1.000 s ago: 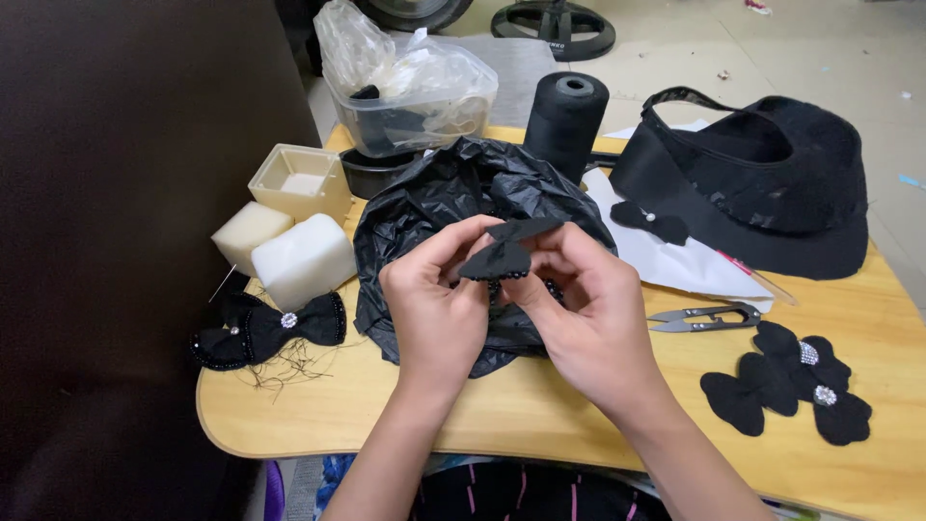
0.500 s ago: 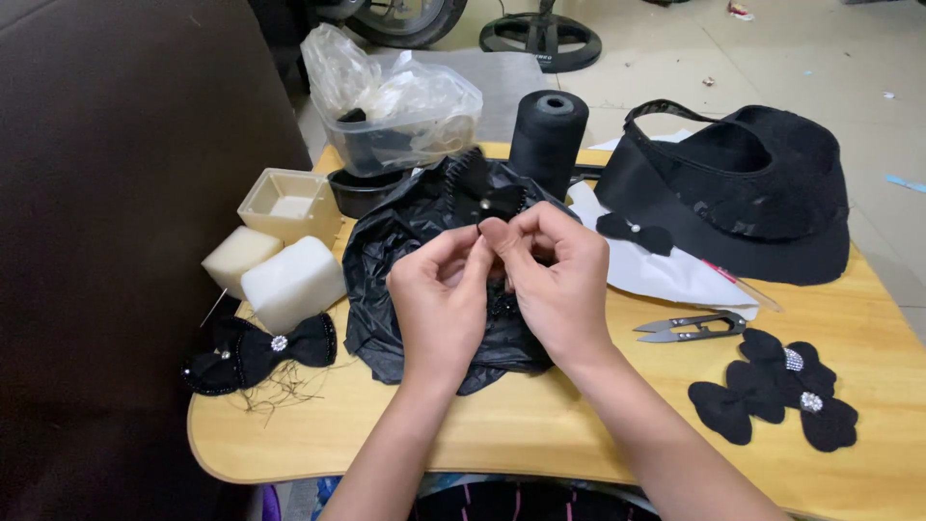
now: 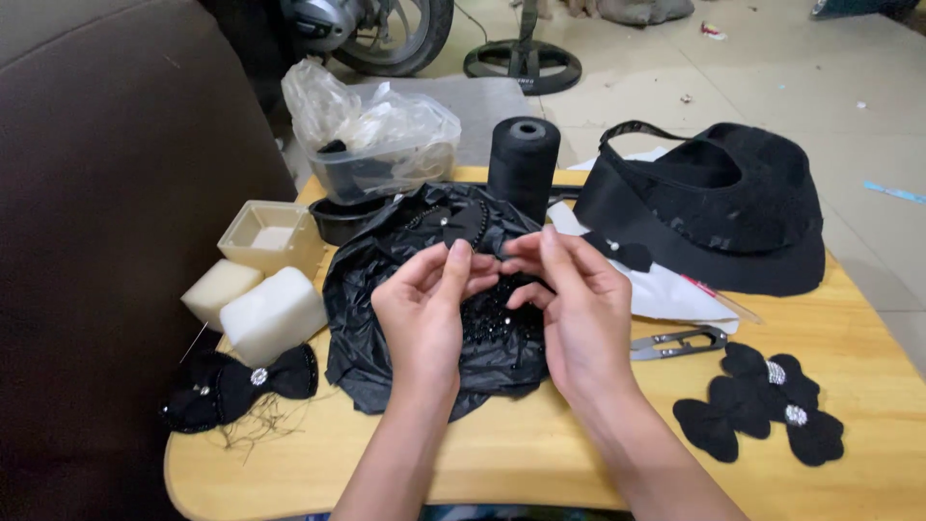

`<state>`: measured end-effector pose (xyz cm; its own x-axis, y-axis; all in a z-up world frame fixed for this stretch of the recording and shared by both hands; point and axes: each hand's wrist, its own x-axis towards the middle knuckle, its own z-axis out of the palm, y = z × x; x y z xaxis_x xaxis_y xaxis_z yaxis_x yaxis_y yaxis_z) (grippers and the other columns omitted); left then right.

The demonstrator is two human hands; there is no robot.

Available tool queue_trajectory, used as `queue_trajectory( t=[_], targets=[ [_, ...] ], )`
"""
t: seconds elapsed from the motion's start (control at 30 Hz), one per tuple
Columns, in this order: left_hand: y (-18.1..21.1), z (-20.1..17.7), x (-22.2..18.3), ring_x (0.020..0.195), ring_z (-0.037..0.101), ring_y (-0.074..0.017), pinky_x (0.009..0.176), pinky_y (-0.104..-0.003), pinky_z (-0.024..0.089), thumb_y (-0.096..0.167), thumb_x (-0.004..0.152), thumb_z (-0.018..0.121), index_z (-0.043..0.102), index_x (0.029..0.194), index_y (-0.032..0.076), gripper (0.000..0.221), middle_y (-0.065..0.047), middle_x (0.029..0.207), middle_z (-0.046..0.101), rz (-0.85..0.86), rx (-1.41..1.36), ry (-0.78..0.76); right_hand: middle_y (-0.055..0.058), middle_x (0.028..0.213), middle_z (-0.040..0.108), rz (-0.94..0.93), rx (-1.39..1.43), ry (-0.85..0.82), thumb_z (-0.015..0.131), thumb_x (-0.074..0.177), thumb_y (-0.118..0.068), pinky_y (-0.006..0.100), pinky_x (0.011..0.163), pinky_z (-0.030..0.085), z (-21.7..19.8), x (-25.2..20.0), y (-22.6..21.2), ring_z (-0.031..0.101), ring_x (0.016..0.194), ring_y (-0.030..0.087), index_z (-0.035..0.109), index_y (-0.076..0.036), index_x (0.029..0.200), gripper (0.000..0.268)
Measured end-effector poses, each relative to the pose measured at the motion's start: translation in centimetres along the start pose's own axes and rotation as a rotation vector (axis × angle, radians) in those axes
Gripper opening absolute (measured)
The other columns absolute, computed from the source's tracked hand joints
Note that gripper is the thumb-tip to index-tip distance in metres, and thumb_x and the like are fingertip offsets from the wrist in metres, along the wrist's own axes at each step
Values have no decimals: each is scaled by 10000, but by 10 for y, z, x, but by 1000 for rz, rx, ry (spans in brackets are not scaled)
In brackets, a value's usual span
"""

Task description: Sewing small black beads onto fabric bows at a repair bench

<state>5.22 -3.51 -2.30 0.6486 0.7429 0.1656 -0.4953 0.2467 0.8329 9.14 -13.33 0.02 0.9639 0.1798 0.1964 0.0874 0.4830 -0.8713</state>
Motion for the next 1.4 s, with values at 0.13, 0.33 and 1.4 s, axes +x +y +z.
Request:
queue_trajectory(
  t=[0.13, 0.33, 1.4],
  targets=[
    [1, 1, -3, 775, 797, -316, 741, -420, 689, 104, 956, 700, 729, 1022, -107, 224, -287, 850, 772, 22, 7, -38, 160, 980, 785, -19, -11, 49, 680, 990, -176, 266, 614, 606, -1, 7, -1, 747, 886, 215, 748, 15, 965, 205],
    [-4, -8, -4, 696, 769, -296, 669, -371, 680, 100, 956, 702, 734, 1026, -123, 236, -271, 799, 750, -27, -15, -113, 194, 928, 775, 150, 47, -41, 747, 929, -202, 270, 641, 586, 0, 6, 7, 704, 788, 209, 770, 54, 989, 264],
    [-13, -13, -3, 697, 759, -324, 647, -359, 666, 96, 935, 738, 719, 1038, -146, 263, -260, 783, 711, -379, -238, -286, 163, 780, 656, 312, 286, -185, 732, 952, -196, 319, 567, 474, -26, 11, 25, 534, 647, 204, 675, -48, 927, 161]
  ],
)
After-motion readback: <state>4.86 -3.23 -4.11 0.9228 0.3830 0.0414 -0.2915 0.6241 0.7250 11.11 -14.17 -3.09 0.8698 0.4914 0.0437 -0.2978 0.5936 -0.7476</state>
